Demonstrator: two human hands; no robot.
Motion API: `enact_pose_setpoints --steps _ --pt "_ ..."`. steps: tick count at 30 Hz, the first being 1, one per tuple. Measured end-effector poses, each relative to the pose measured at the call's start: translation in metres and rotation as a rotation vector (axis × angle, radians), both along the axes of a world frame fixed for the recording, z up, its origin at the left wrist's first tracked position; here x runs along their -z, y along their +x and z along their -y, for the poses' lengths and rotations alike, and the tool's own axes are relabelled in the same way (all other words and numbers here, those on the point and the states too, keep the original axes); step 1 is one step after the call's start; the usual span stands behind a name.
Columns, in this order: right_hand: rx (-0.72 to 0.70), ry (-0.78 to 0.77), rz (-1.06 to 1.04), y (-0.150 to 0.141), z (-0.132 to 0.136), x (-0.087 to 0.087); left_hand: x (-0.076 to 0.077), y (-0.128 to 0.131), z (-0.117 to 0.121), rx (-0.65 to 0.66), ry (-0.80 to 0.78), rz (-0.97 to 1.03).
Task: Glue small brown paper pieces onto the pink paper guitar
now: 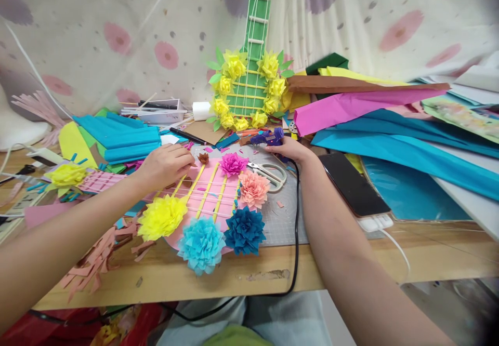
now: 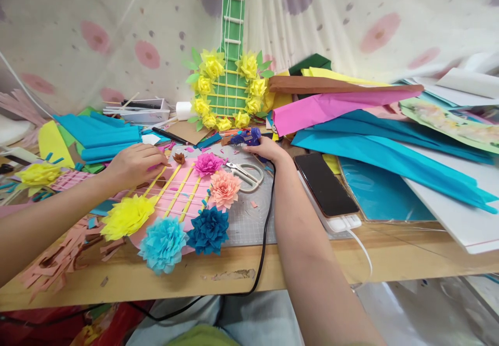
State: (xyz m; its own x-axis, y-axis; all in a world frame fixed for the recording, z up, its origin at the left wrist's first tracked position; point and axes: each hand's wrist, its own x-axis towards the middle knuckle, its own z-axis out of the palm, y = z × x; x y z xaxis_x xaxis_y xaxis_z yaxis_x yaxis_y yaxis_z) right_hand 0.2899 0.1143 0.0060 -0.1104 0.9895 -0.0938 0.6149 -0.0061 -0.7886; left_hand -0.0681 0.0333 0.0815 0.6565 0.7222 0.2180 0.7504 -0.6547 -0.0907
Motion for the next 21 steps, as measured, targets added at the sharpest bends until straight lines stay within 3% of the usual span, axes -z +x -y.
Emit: enact_pose_setpoints --steps 10,21 --pt "-0.021 0.029 0.025 0.002 -0.003 0.004 0.008 0.008 -0.006 -0.055 0.044 -0.042" --pt "-0.016 0.018 0.010 0.004 -0.006 0.008 0.005 0.018 -0.006 -0.042 0.029 -0.098"
